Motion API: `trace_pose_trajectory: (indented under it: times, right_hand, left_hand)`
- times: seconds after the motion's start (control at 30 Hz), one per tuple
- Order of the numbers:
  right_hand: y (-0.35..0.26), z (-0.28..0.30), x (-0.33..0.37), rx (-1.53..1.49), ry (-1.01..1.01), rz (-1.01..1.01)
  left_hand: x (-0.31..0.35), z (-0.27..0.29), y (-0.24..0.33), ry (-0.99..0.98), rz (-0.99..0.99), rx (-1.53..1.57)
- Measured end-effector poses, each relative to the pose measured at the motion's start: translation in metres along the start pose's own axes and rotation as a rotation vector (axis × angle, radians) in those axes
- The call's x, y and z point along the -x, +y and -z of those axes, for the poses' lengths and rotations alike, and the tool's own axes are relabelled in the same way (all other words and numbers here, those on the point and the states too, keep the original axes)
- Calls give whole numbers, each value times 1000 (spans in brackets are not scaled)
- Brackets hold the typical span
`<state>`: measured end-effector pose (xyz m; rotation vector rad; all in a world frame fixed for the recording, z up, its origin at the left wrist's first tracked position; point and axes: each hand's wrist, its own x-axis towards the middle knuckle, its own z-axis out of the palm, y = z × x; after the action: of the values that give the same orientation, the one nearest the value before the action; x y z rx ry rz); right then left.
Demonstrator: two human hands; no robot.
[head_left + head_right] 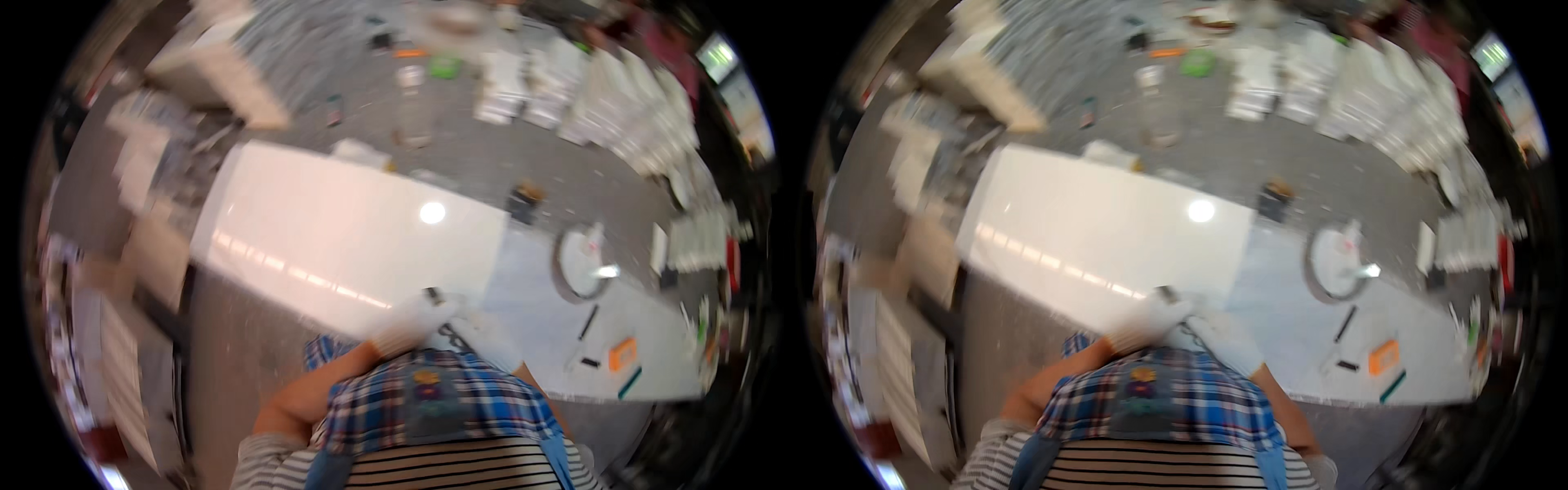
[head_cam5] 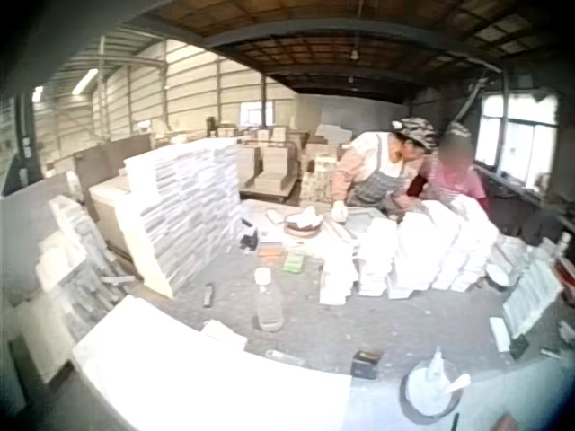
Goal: The person applies a white substance to a large white rectangular panel using a small brush and a scraper. They repeatedly dip the brush into a container and spread the substance across the panel's surface, then use the scraper to smooth it. The person works at a table in a workshop with stacks of similar panels nearby.
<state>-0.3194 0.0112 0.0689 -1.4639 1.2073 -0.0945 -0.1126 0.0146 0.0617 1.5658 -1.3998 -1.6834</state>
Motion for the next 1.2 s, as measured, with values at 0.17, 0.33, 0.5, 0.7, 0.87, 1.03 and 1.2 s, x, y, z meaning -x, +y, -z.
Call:
trace_pose_trajectory:
  times: [0.17, 0.33, 0.5, 0.7, 0.87, 1.03, 1.2]
  right_hand:
    - [34, 52, -8, 60, 539, 231]
    - [66, 144, -6, 280, 1220, 85]
    - [87, 195, -22, 560, 1405, -53]
    - [102, 210, -32, 488, 1256, -177]
    - [112, 208, -39, 539, 1335, -103]
    - [107, 212, -35, 494, 1231, -219]
    - [103, 213, -32, 489, 1228, -236]
  left_hand:
    - [11, 7, -27, 143, -122, 539]
    - [23, 21, -19, 17, 28, 420]
    - [32, 10, -13, 19, 163, 415]
    - [28, 5, -11, -9, 142, 306]
    - [21, 3, -34, -8, 168, 373]
    - [20, -2, -28, 9, 162, 332]
    - [8, 0, -48, -36, 169, 331]
